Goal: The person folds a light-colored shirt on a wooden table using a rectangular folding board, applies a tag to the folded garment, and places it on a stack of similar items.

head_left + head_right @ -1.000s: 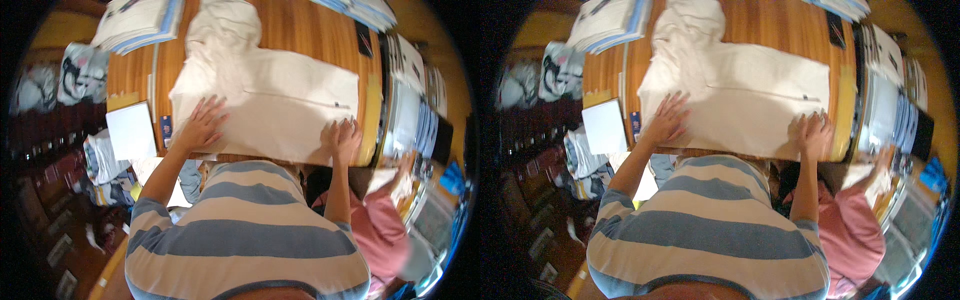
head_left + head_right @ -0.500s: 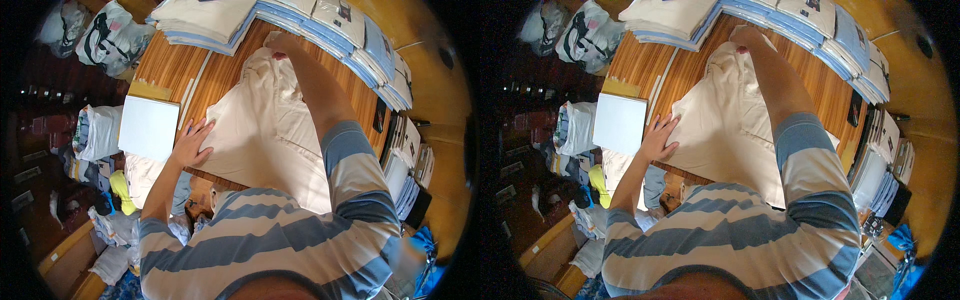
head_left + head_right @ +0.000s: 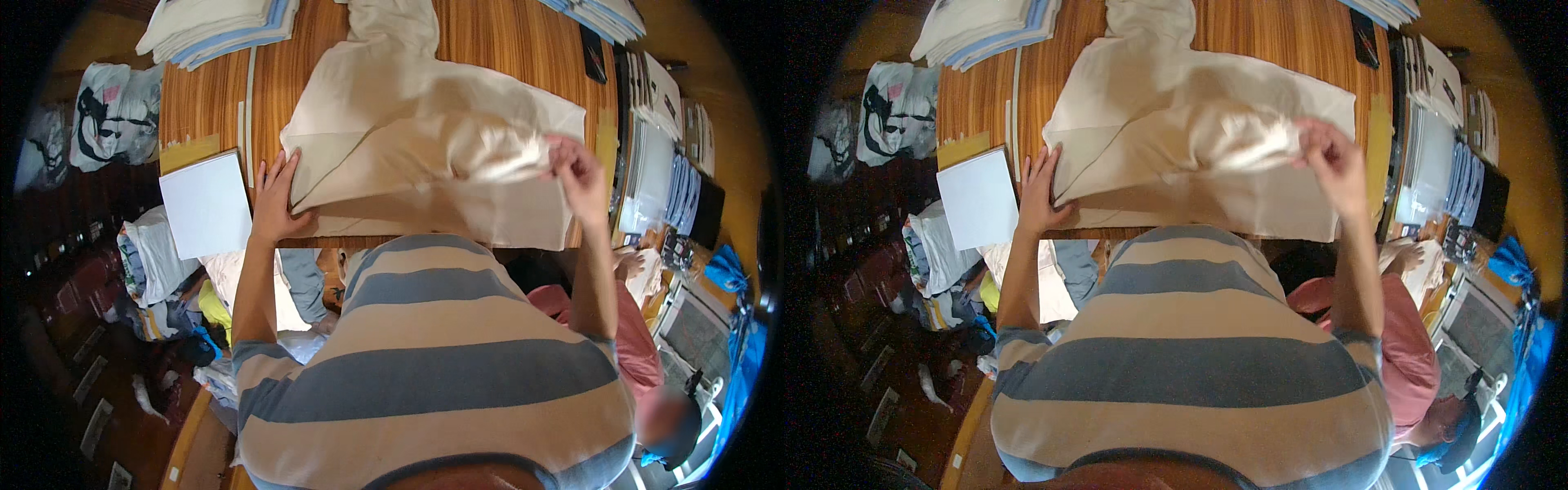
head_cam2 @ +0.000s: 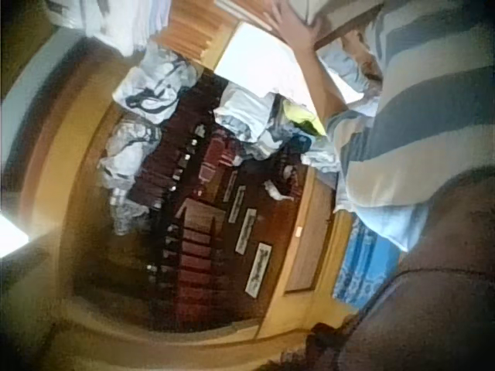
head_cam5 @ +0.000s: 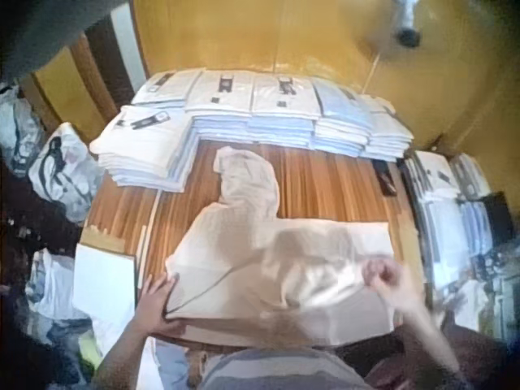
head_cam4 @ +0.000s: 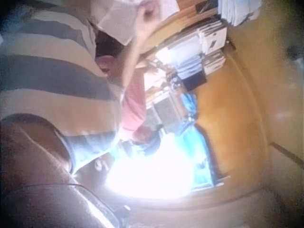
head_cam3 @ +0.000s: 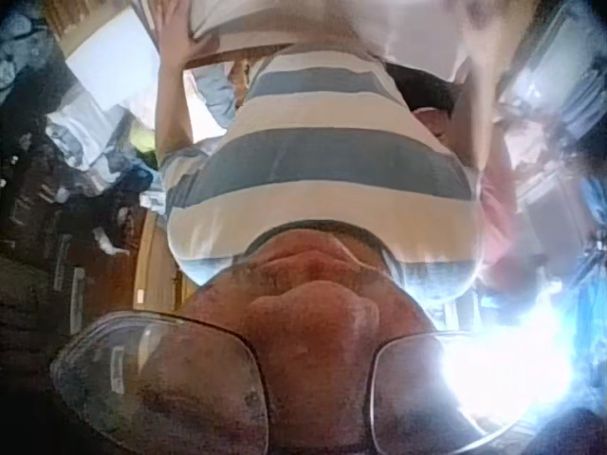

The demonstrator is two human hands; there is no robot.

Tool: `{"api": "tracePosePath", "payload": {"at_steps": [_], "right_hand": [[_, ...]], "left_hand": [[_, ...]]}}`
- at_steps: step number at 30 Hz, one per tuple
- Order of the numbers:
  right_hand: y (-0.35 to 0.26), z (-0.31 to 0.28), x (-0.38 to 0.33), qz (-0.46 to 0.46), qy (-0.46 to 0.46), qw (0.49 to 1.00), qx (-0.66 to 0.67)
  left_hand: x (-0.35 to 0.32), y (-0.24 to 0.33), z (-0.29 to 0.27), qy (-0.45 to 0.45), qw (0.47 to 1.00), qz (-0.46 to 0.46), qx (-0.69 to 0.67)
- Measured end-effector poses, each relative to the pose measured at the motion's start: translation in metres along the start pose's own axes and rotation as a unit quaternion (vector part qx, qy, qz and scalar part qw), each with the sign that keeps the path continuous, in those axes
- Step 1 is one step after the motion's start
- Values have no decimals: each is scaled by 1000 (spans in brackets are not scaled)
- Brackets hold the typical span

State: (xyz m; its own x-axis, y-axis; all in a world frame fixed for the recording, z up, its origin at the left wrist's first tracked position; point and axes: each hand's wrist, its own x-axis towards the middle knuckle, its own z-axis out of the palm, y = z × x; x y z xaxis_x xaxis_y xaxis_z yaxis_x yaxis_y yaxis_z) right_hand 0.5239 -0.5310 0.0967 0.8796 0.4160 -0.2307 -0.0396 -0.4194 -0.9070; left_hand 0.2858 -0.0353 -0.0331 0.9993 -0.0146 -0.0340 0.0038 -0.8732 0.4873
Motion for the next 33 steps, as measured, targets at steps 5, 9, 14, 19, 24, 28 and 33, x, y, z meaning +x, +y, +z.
{"api": "tracePosePath", "payload": {"at_steps": [5, 9, 14, 19, 24, 28, 33], "right_hand": [[160, 23, -93, 164, 33, 986, 27], [163, 36, -99, 155, 85, 983, 50], [157, 35, -107, 195, 63, 978, -27], [116, 27, -99, 178, 55, 944, -274], [117, 54, -74, -128, 131, 887, -424], [152, 42, -90, -104, 84, 860, -492], [172, -61, -2, -43, 100, 892, -438]], "left_hand": [[-1, 0, -3, -41, 997, 59, -1], [-14, 2, -10, -76, 990, 94, 68], [-28, 4, -6, -100, 982, 98, 124], [-19, 27, -15, -109, 987, 91, 71], [-33, 5, 14, -95, 979, 82, 159], [-24, 16, 10, -57, 992, 51, 95], [73, 8, 0, 253, 945, -182, -96]]}}
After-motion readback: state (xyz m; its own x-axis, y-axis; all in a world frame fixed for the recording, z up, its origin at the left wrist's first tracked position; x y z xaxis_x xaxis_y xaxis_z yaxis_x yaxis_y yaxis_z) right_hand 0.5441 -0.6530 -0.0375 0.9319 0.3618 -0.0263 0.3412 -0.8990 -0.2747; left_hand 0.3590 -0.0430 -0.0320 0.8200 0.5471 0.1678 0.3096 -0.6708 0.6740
